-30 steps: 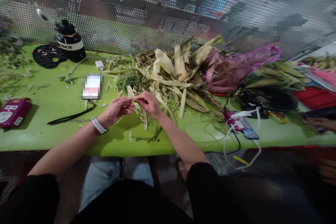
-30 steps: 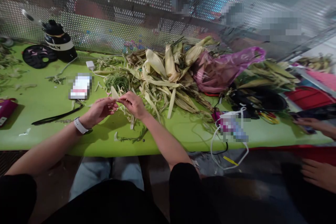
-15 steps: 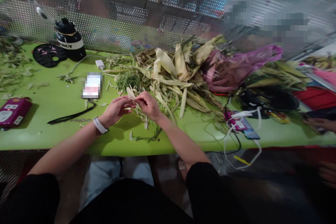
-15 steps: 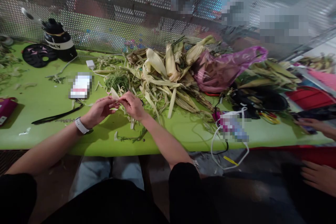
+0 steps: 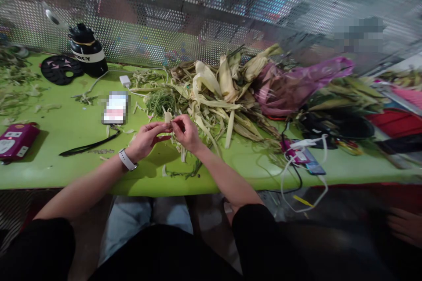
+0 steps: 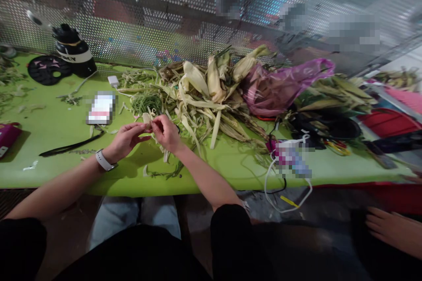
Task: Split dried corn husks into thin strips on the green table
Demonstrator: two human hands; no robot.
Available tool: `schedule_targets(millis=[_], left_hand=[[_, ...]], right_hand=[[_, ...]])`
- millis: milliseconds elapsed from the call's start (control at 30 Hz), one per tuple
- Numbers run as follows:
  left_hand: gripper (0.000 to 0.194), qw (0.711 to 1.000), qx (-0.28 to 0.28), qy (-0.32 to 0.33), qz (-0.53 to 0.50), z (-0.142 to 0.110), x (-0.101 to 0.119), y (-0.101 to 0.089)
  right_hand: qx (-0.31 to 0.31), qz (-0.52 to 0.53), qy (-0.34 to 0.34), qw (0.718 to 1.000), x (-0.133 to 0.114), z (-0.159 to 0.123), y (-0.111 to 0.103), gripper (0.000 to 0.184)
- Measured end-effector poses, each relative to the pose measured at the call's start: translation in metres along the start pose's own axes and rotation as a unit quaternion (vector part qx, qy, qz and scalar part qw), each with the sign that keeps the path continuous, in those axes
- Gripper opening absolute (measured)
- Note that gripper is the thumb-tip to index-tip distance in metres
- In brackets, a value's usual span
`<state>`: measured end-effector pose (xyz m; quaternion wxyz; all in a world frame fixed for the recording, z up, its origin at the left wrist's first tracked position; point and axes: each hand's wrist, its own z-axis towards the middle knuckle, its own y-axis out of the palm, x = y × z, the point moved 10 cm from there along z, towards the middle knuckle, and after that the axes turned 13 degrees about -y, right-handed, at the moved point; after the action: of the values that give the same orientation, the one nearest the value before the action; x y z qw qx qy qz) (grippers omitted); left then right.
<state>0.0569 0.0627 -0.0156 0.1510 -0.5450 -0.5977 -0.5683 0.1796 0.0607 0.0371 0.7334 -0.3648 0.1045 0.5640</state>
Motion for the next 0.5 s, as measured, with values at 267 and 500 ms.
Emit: schedule_targets(millis=[267,500], left_hand=[[0.022,0.994,0.015,0.045,0.102,-0.003,0.006,0.006],[0.025,0.992,0.010,0.043,0.116,-0.006,0.014,0.006]], right_hand=[[-0.014,0.035,0.032,0.999,0.006,0.000,0.003,0.024],[-0.025,0.109,0.117,0.987,0.018,0.001,-0.003,0.016]])
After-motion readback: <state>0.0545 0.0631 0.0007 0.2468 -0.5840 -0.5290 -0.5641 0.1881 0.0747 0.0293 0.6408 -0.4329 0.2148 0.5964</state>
